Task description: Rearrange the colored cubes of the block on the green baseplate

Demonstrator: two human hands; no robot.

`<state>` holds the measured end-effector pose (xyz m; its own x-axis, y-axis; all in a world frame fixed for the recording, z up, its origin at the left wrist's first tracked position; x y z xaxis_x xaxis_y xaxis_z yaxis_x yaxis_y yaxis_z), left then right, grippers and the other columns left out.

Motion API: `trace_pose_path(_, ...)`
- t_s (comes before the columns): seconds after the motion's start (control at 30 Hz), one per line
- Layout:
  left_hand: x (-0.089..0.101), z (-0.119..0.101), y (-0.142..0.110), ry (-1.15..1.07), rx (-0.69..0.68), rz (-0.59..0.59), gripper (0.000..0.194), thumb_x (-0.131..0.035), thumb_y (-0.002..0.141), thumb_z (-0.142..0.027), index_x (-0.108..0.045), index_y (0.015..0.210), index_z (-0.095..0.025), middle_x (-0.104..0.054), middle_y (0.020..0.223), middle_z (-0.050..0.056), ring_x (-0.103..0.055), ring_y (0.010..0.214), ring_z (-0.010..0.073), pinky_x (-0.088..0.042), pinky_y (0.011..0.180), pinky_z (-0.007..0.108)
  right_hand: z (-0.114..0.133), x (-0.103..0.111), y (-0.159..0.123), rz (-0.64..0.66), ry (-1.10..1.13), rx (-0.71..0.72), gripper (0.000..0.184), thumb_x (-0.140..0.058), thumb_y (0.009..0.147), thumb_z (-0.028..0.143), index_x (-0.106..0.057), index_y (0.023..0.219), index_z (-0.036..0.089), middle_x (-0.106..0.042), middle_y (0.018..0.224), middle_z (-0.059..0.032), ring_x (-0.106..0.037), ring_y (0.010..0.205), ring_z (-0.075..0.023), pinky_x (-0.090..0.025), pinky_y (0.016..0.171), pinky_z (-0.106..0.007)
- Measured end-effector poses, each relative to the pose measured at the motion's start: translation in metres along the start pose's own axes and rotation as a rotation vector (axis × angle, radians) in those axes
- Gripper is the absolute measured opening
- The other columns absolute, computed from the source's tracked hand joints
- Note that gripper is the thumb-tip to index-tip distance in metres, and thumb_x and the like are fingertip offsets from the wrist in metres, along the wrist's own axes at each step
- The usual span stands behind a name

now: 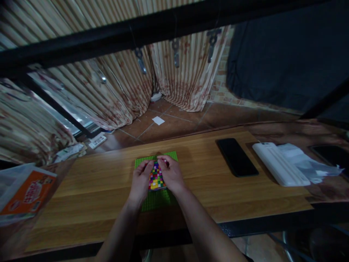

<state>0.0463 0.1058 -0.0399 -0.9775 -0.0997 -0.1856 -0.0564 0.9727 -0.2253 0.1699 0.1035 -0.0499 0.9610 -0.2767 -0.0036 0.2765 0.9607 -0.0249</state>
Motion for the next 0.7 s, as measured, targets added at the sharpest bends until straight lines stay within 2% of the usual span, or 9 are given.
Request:
trace_pose_path(0.17, 0.000, 0.001, 0.002, 0.024, -0.030, 0.003, 0.024, -0.077, 0.069, -0.038, -0.066, 0.072, -0.018, -0.059, 0.062, -0.003, -0.051, 0.055, 0.0107, -0.041, 0.054, 0.022, 0.004, 0.000, 0.000, -0.001, 0.017, 0.005, 0.020, -0.060, 0.078, 0.040, -0.070, 0.080, 0.023, -0.071, 0.075, -0.0004, -0.065, 0.074, -0.0198, -0.049, 0.071, -0.033)
trace_pose_path(0.33, 0.000, 0.003, 0.004, 0.007, -0.042, 0.008, 0.023, -0.076, 0.069, -0.038, -0.066, 0.070, -0.018, -0.059, 0.062, -0.004, -0.051, 0.056, 0.0101, -0.042, 0.055, 0.021, 0.005, 0.001, -0.001, -0.001, 0.055, 0.005, 0.022, -0.063, 0.076, 0.044, -0.070, 0.077, 0.023, -0.069, 0.071, 0.0012, -0.063, 0.072, -0.0189, -0.047, 0.070, -0.031)
trace_pose_path(0.43, 0.001, 0.005, 0.004, -0.025, -0.026, 0.005, 0.027, -0.074, 0.070, -0.043, -0.069, 0.073, -0.018, -0.063, 0.066, -0.002, -0.055, 0.059, 0.0114, -0.046, 0.059, 0.023, 0.002, 0.004, -0.003, -0.009, 0.096, -0.021, 0.032, -0.062, 0.077, 0.051, -0.072, 0.086, 0.022, -0.074, 0.082, -0.0012, -0.066, 0.081, -0.0208, -0.050, 0.076, -0.033)
trace_pose_path(0.57, 0.005, 0.005, 0.002, -0.079, 0.006, -0.041, 0.044, -0.059, 0.079, -0.056, -0.075, 0.087, -0.016, -0.072, 0.082, 0.005, -0.064, 0.070, 0.0170, -0.051, 0.066, 0.028, 0.000, 0.013, -0.009, -0.059, 0.156, -0.058, 0.048, -0.050, 0.086, 0.061, -0.073, 0.101, 0.022, -0.076, 0.105, -0.0057, -0.068, 0.100, -0.0235, -0.051, 0.089, -0.037)
trace_pose_path(0.7, 0.009, 0.001, 0.000, -0.081, -0.027, -0.093, 0.031, -0.062, 0.076, -0.043, -0.077, 0.084, -0.017, -0.073, 0.085, 0.004, -0.064, 0.075, 0.0162, -0.049, 0.068, 0.025, -0.001, 0.020, -0.014, -0.100, 0.251, -0.107, 0.046, -0.056, 0.083, 0.062, -0.076, 0.100, 0.024, -0.075, 0.115, -0.0049, -0.065, 0.114, -0.0253, -0.048, 0.100, -0.039)
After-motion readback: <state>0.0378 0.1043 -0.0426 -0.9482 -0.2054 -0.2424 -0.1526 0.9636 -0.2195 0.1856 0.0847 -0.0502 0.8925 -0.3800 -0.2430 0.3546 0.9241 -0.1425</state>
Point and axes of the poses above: each hand's wrist, its own y-axis towards the middle knuckle, its own x-axis out of the back of the hand, z = x × y, the point moved 5 cm from there along y, towards the middle knuckle
